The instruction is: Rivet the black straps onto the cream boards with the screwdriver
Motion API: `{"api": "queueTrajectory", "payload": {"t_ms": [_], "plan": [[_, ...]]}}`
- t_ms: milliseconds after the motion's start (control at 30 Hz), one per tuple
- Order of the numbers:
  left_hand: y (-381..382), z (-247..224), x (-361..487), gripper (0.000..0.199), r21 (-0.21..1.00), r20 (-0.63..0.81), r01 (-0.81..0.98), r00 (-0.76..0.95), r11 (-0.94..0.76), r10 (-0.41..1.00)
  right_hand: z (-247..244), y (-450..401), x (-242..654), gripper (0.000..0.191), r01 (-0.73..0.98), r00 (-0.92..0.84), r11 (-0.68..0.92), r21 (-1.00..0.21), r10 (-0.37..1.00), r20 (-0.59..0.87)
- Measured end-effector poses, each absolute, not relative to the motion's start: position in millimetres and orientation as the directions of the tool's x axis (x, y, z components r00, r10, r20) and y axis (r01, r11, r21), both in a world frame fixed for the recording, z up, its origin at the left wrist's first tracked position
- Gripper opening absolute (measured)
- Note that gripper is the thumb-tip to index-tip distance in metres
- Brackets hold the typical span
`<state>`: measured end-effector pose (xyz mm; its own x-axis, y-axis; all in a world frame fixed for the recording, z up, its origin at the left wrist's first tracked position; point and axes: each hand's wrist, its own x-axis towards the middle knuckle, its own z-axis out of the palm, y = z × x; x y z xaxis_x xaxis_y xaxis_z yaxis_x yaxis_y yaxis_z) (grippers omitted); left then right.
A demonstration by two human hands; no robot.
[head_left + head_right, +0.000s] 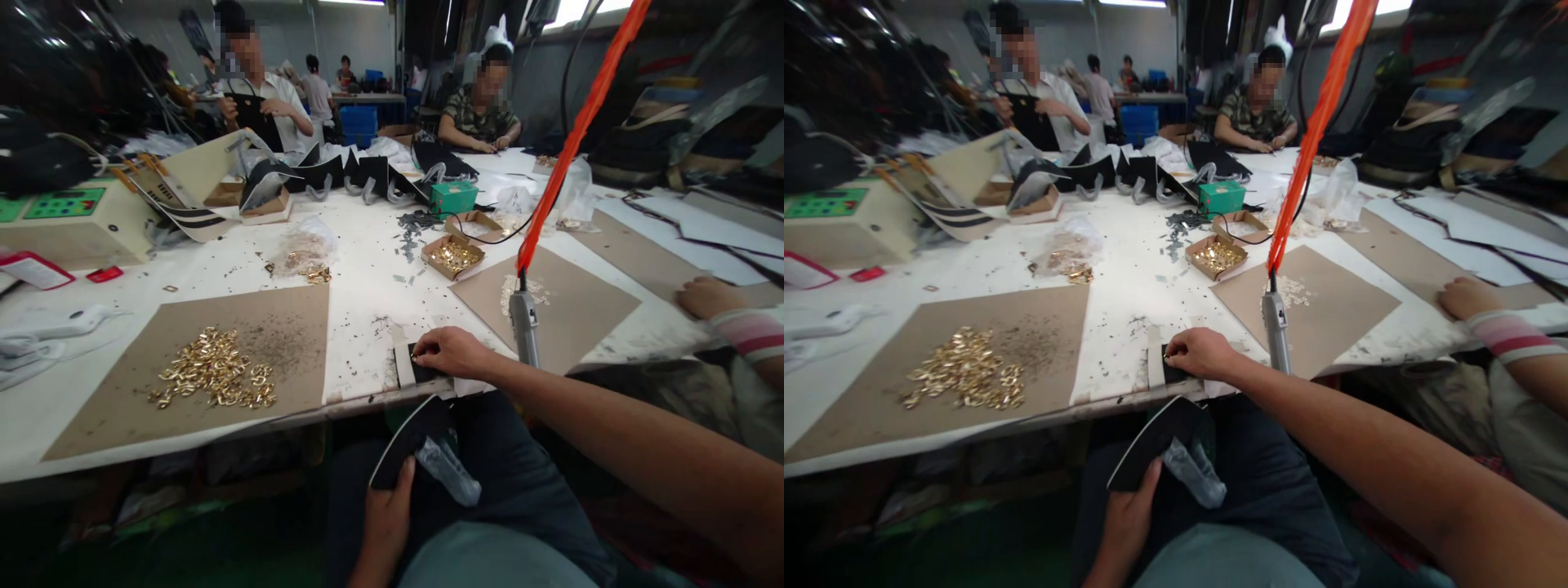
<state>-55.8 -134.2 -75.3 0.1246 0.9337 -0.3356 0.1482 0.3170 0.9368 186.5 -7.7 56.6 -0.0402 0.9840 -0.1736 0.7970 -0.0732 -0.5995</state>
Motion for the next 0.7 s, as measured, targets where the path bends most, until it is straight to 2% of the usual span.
{"api": "queueTrajectory", "payload": {"t_ms": [133,200,233,300,367,433,500,567,600,700], "plan": [[-137.6,-41.1,-62.3,0.053,0.952,-0.282,0.126,0.005,0.280,0.959,64.6,-53.1,183.9,0.031,0.636,0.109,0.037,-0.771,0.985,0.137],[-138.0,-19.4,-63.4,0.057,0.962,-0.232,0.140,-0.038,0.235,0.972,75.8,-81.6,173.3,0.028,0.614,0.105,0.164,-0.772,0.952,0.287],[-138.0,-8.0,-62.7,0.059,0.966,-0.203,0.155,-0.051,0.209,0.978,82.1,-95.2,166.0,0.027,0.617,0.040,0.237,-0.750,0.943,0.331],[-138.6,13.8,-59.5,0.061,0.967,-0.162,0.190,-0.055,0.170,0.985,93.4,-118.0,149.9,0.032,0.641,-0.153,0.348,-0.684,0.931,0.331],[-142.2,31.0,-56.4,0.062,0.966,-0.126,0.222,-0.037,0.131,0.991,100.8,-132.7,135.8,0.051,0.672,-0.297,0.387,-0.632,0.922,0.248],[-150.0,39.2,-56.1,0.063,0.963,-0.093,0.257,0.008,0.088,0.996,104.1,-140.0,127.6,0.080,0.675,-0.337,0.359,-0.645,0.927,0.163],[-160.1,35.8,-58.1,0.066,0.952,-0.076,0.302,0.087,0.046,0.993,105.7,-143.4,125.8,0.100,0.633,-0.343,0.325,-0.702,0.931,0.121],[-167.6,22.5,-56.9,0.070,0.941,-0.072,0.338,0.130,0.025,0.989,107.7,-145.8,127.8,0.106,0.591,-0.346,0.311,-0.744,0.931,0.115],[-168.3,13.9,-52.7,0.069,0.941,-0.055,0.337,0.093,0.021,0.994,109.1,-146.7,129.2,0.105,0.580,-0.340,0.310,-0.753,0.932,0.122],[-153.3,-8.0,-22.2,0.071,0.965,-0.046,0.261,0.021,0.039,0.999,114.5,-146.1,132.6,0.094,0.578,-0.320,0.337,-0.743,0.931,0.174]]}}
